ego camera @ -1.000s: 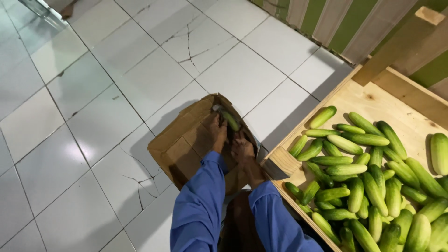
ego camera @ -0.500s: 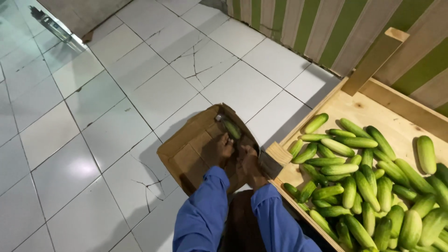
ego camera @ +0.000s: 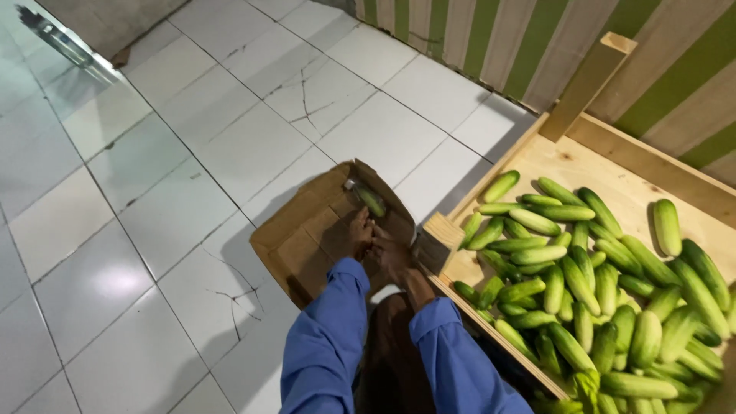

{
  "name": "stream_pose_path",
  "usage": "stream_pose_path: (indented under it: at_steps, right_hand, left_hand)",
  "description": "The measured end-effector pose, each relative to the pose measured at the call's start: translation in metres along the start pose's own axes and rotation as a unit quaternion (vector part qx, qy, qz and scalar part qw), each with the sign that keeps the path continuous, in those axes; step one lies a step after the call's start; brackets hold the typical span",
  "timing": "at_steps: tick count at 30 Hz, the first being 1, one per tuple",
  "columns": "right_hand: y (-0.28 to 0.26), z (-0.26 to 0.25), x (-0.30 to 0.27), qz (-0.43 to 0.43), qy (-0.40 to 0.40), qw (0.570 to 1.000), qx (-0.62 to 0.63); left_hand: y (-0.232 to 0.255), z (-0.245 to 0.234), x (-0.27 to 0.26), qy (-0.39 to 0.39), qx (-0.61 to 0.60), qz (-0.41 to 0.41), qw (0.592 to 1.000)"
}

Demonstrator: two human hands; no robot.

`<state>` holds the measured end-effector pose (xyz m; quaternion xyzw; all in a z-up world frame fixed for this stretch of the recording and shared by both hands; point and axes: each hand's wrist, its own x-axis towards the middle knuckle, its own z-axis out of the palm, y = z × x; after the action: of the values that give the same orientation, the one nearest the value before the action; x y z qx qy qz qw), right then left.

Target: The person picks up cucumbers from a wooden tray and places them into plastic bags. They seal the bags by hand and place the packaged cucumbers into a cardboard box.

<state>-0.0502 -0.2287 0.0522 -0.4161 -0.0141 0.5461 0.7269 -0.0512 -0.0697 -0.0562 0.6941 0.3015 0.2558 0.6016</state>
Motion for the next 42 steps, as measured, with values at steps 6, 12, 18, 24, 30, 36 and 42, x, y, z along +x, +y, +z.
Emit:
stream_pose_path:
  at_steps: [6, 12, 18, 24, 30, 36, 42]
  right_hand:
    - [-0.053, 0.023, -0.088, -0.039, -0.011, 0.938, -0.345]
    - [-0.077, 0.049, -0.182, -0.104, 0.051, 0.842, -0.526]
    - [-0.011, -0.037, -0.217, -0.291, 0.068, 0.815, -0.497]
    - [-0.029, -0.033, -0.319, -0.339, 0.106, 0.787, -0.505]
    - [-0.026, -0.086, -0.377, -0.327, 0.135, 0.789, -0.502]
    - [-0.038, -0.186, -0.438, -0.277, 0.281, 0.779, -0.487]
    - [-0.059, -0.244, -0.486, -0.222, 0.495, 0.718, -0.437]
  left_hand:
    - [-0.024, 0.014, -0.016, 0.004, -0.028, 0.042, 0.999]
    - [-0.012, 0.017, -0.028, -0.042, 0.111, 0.113, 0.986]
    - [0.149, 0.018, -0.147, -0.081, 0.219, -0.041, 0.971]
    - [0.23, 0.028, -0.241, -0.206, 0.173, -0.015, 0.963]
    - [0.274, 0.114, -0.325, -0.278, 0.241, 0.148, 0.918]
    - [0.233, 0.215, -0.357, -0.374, 0.145, 0.222, 0.889]
    - [0.257, 0.257, -0.381, -0.35, 0.168, 0.335, 0.858]
